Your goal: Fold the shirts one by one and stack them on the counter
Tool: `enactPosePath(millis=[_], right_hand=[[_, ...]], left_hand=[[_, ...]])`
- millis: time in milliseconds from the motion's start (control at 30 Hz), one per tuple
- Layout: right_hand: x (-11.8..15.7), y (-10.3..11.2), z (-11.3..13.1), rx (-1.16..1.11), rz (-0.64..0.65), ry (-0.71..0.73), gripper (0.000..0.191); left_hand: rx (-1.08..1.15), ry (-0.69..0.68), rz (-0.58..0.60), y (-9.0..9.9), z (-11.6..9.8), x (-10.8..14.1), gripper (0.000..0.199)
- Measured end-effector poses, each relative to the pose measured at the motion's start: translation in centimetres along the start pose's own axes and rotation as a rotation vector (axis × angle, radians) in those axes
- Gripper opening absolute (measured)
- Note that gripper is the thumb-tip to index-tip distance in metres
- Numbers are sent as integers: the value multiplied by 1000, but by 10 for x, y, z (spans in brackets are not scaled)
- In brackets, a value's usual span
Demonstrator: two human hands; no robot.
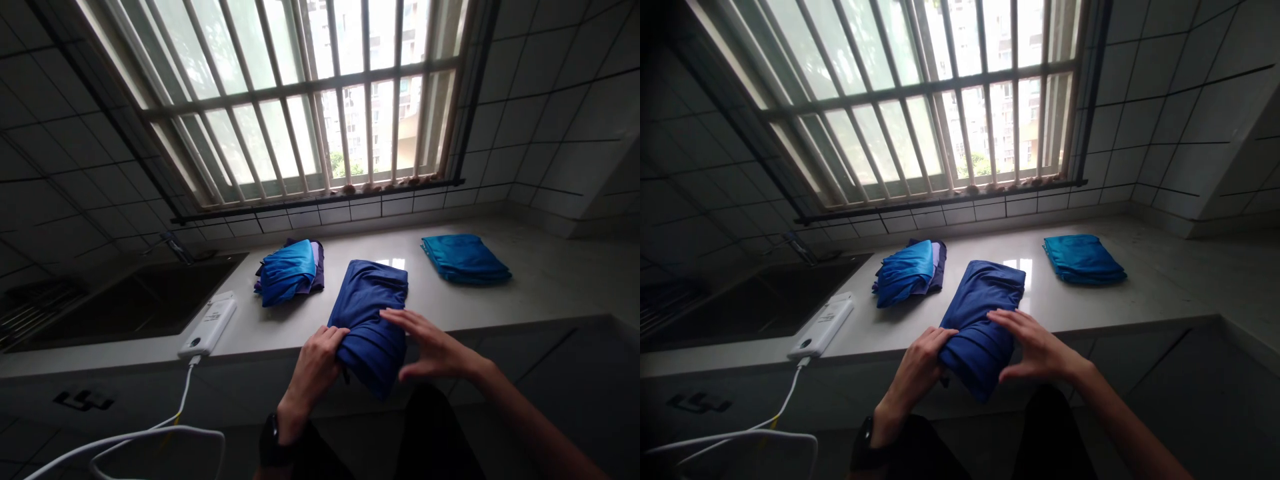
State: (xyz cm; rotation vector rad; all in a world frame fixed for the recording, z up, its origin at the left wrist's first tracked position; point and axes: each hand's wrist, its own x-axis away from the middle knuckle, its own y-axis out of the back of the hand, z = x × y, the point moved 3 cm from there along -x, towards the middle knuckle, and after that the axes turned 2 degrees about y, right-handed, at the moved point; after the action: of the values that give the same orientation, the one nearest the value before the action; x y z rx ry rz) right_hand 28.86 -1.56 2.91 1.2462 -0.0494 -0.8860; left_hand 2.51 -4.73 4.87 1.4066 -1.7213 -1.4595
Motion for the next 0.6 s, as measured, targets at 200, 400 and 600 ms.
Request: enactPosePath(millis=[200,400,600], right_hand=[[13,-18,30,100,-229,-118,56],[-49,26,-19,-202,-485,-546,34],[-81,20,-67,94,-373,-962,22]], left_hand=[[-5,62,4,60,-23,-28,42],[-125,79,-226,108,-32,-122,28],[-203,78,-371,59,-43,-151,29]])
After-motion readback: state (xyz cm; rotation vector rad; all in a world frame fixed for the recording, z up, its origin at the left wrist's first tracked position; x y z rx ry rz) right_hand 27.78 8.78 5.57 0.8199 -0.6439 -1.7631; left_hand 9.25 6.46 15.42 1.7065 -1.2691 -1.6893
